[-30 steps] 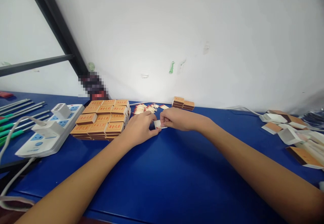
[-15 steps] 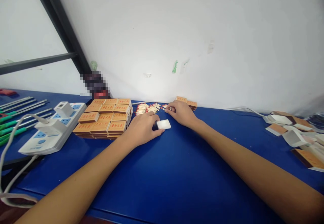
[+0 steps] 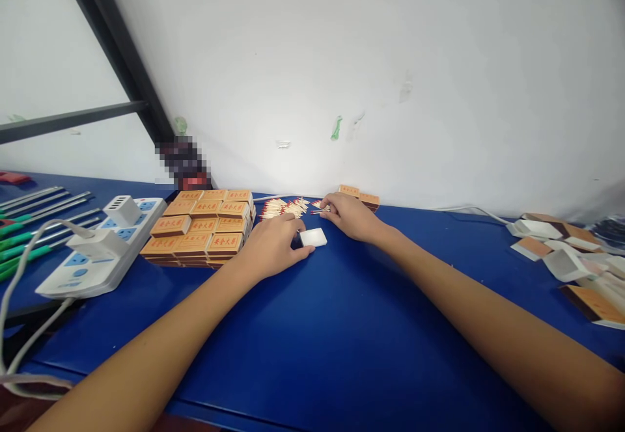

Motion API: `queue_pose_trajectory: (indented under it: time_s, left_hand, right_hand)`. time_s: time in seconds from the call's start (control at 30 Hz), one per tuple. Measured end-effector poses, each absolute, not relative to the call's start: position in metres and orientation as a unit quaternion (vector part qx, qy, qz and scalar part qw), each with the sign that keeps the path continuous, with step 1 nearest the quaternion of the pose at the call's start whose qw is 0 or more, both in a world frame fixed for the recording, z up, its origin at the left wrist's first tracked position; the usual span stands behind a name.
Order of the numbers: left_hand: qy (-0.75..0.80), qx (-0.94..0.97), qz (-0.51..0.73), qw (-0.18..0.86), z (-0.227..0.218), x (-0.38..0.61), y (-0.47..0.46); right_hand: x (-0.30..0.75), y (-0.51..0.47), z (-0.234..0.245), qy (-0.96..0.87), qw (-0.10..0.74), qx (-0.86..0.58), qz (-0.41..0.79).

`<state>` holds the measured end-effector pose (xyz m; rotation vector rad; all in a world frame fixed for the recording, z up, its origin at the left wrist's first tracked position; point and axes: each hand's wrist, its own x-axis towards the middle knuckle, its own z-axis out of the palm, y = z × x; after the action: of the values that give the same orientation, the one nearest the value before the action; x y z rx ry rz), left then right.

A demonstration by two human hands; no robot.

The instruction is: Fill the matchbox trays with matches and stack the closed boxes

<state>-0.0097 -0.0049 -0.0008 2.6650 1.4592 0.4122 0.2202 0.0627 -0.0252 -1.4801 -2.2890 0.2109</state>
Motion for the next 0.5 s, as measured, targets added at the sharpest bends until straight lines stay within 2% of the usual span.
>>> queue_pose_trajectory:
  time_s: [0.27,0.5]
  left_hand:
    - [0.472,0.871,0.129,0.039,0.001,-0.009,-0.004]
    - [0.488,0.863,0.13,0.02,0.001,-0.01,-0.002]
  right_hand:
    - [0.22,0.062,-0.026,-0.826,0.179,-0.528,0.084]
    - [0.216,0.041,0.011,-0.853,0.14,-0.486,0.127]
